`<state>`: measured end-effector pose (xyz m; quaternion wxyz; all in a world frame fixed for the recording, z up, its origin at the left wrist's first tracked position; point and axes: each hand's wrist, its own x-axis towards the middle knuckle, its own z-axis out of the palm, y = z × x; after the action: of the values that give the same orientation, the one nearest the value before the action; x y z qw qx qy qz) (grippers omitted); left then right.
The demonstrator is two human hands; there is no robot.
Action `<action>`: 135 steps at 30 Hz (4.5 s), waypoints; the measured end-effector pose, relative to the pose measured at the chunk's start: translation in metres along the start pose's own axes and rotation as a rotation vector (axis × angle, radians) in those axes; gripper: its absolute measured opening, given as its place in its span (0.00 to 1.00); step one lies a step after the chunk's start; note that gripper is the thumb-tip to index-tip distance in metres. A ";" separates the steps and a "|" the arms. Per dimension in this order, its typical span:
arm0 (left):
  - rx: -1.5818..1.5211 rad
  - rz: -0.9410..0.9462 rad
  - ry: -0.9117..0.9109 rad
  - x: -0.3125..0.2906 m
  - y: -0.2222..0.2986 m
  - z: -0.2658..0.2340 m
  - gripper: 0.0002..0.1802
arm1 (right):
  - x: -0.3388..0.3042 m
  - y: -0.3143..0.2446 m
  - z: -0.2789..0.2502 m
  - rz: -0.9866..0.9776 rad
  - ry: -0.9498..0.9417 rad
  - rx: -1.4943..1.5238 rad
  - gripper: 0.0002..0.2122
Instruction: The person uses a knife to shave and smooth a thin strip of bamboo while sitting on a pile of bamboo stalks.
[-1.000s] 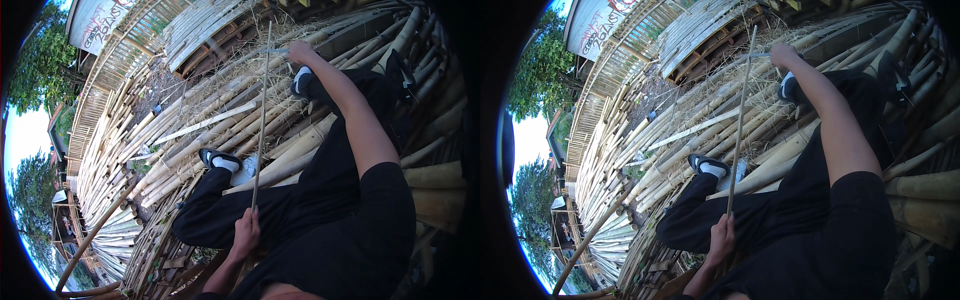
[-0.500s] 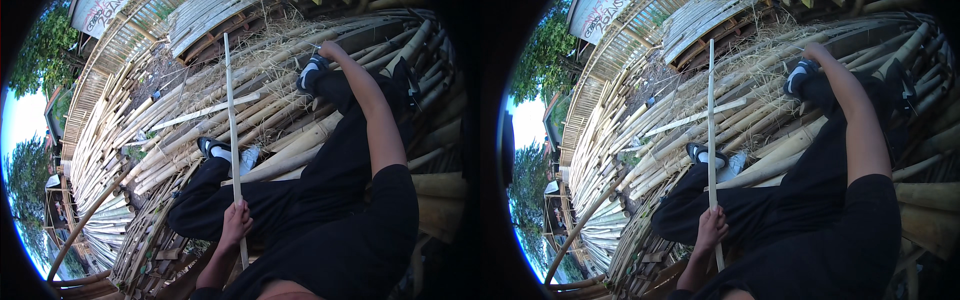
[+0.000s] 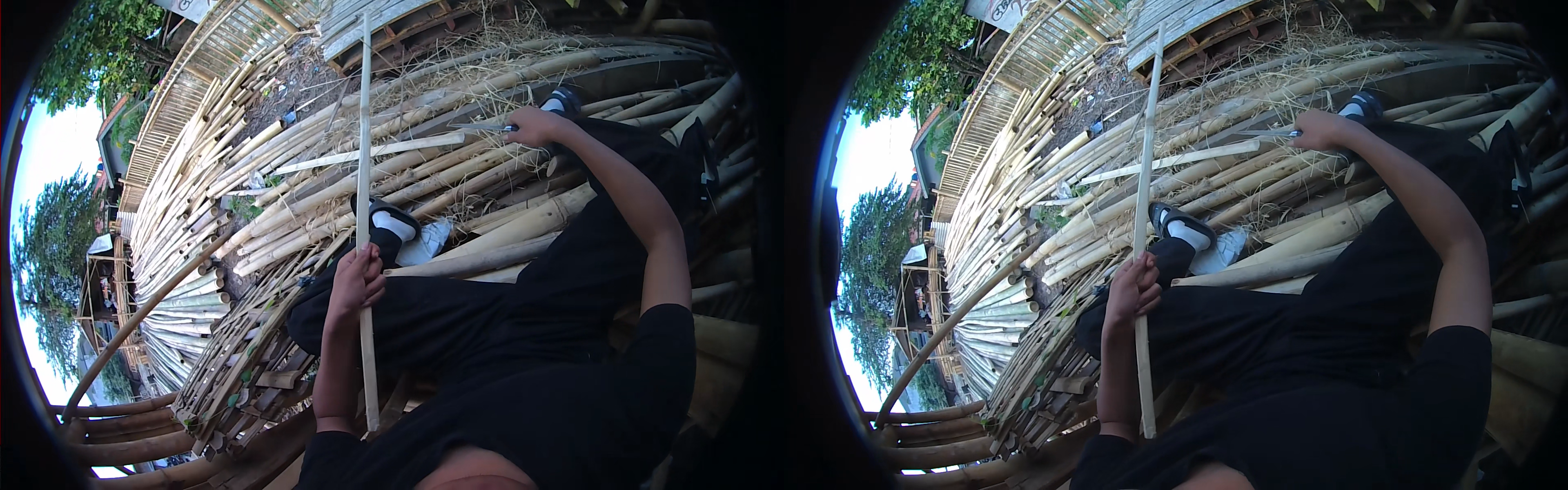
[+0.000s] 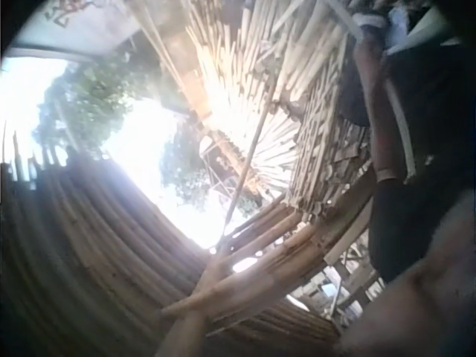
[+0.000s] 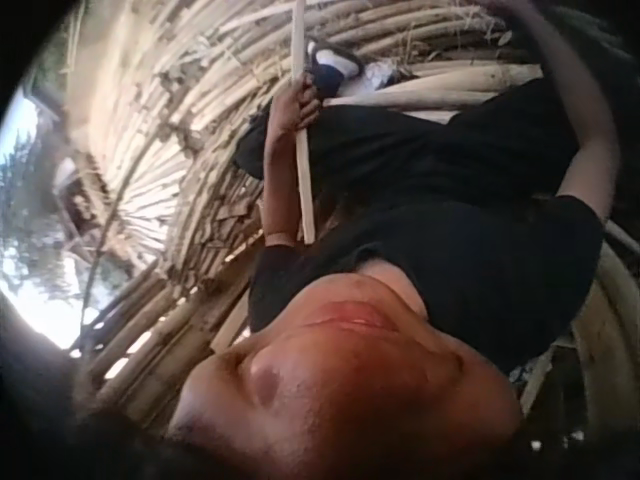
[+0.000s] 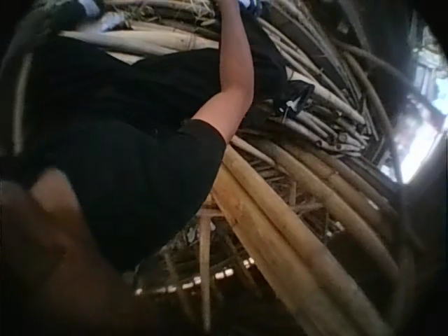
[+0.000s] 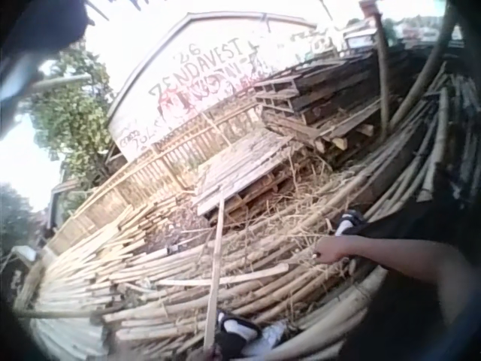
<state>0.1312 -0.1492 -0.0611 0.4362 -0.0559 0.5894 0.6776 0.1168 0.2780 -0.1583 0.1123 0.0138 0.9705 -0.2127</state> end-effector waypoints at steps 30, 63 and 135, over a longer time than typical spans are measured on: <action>0.763 0.309 0.240 0.087 -0.090 0.022 0.21 | 0.008 -0.075 0.087 -0.242 0.267 0.116 0.15; 0.679 0.162 0.125 0.088 -0.096 0.021 0.18 | 0.025 -0.026 0.070 0.008 0.262 0.114 0.20; 0.307 -0.005 0.039 0.068 -0.088 0.010 0.16 | -0.024 -0.119 0.083 -0.301 -0.019 0.074 0.19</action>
<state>0.1516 -0.1118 -0.1642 0.4295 -0.0031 0.6945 0.5772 0.1492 0.1362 -0.1774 0.0879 -0.1297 0.9520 -0.2630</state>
